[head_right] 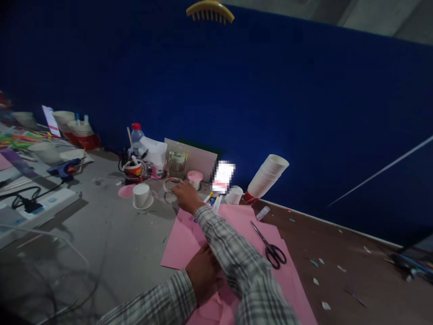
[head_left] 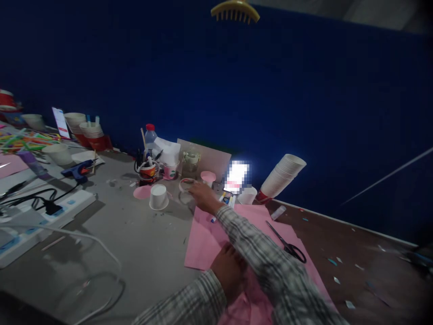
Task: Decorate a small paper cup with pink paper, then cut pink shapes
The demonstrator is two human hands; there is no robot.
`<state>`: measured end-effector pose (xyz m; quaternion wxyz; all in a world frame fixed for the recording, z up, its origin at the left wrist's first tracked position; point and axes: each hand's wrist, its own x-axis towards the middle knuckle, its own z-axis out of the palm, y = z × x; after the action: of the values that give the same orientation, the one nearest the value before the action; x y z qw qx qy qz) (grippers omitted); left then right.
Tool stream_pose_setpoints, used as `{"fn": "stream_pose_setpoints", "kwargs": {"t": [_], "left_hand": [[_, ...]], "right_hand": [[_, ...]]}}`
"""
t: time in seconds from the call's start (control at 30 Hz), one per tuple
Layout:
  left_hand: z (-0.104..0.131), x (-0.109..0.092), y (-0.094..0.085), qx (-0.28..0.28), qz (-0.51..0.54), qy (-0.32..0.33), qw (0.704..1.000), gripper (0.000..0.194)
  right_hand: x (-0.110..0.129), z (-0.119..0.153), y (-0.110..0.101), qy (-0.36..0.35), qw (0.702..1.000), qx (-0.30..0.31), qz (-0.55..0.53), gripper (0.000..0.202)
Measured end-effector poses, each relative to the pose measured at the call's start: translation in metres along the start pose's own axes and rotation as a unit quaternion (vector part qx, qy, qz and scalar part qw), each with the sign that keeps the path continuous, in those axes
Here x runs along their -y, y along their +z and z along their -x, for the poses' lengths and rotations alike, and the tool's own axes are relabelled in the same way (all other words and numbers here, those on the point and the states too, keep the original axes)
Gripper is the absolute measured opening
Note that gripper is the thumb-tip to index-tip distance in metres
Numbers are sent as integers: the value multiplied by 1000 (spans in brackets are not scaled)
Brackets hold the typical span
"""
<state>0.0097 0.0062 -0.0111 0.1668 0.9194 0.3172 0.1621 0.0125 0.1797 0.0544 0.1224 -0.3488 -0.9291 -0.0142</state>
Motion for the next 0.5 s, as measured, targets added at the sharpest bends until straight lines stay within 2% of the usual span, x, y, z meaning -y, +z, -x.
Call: {"fn": "stream_pose_setpoints", "kwargs": {"t": [0.07,0.1,0.17,0.23,0.3,0.37,0.47,0.5], "left_hand": [[-2,-1,-9,23,-1,-12,1000,46],[-2,-1,-12,33,5,-11,999,46],[-3,0,-16,41,18,0,999,39],[-3,4,-15,15,36,-4,999,30],[-4,12,-10,-17,62,9,998,37],[-6,22,-4,-72,89,3,993,36],[-5,32,2,-154,112,-33,981,28],[-5,34,2,-143,101,-29,984,29]], "right_hand": [[-5,31,-20,18,999,-39,-7,20],[-6,52,-30,23,994,-99,-40,19],[-7,102,-51,5,976,-199,-93,19],[-3,157,-69,22,960,-254,-118,21],[5,211,-80,74,953,-269,-120,23],[13,259,-82,123,950,-265,-111,26],[24,313,-72,160,951,-242,-105,30],[27,325,-67,166,950,-241,-105,32]]}}
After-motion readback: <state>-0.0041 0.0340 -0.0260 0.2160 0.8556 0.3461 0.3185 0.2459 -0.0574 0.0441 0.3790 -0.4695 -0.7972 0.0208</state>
